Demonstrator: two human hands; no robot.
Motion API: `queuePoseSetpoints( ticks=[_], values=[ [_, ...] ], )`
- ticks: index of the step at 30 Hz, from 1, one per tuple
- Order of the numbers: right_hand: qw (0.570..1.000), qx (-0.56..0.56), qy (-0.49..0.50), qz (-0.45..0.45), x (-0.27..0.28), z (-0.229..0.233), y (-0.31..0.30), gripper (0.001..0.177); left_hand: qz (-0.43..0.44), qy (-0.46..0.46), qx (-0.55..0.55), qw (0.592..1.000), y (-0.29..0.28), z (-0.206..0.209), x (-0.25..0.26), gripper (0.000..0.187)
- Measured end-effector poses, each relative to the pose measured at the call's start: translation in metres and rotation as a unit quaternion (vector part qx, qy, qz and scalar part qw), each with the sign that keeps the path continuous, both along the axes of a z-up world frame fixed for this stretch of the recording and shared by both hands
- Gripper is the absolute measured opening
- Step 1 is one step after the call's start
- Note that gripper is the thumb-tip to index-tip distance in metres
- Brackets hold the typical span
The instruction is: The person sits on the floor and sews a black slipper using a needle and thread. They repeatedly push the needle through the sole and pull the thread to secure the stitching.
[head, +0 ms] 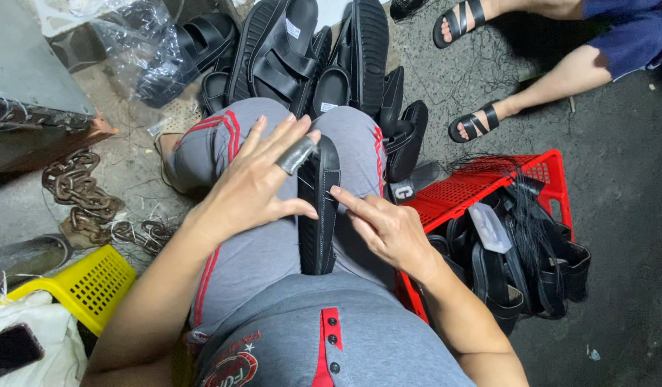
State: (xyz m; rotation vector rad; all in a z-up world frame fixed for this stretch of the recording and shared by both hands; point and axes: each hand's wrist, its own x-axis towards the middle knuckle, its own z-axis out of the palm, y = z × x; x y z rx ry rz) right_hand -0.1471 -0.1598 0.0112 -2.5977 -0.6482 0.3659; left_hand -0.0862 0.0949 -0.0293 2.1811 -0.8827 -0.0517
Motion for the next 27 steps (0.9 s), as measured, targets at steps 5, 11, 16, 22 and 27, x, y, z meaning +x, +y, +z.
queuePoseSetpoints(
  ticks=[5,11,16,22,27],
  values=[
    [0.994,-0.091,-0.045,0.034,0.005,0.009,-0.002,0.050,0.024,-0.059,0.031,0.997,-0.009,-0.007,0.000,0.113],
    [0.966,-0.212,-0.127,0.076,0.010,0.026,0.009,0.052,0.063,-0.068,-0.017,0.996,-0.016,-0.011,0.000,0.096],
    [0.984,-0.069,-0.140,0.092,0.018,-0.002,0.003,0.046,0.077,-0.059,-0.017,0.995,-0.019,-0.012,0.005,0.103],
    [0.978,0.010,-0.197,0.060,0.018,-0.001,0.019,0.031,0.090,-0.054,-0.019,0.994,-0.016,-0.003,-0.010,0.085],
    [0.981,0.038,-0.192,0.010,0.016,-0.003,0.017,0.025,0.188,-0.073,-0.020,0.979,-0.008,0.010,-0.050,0.027]
  ],
)
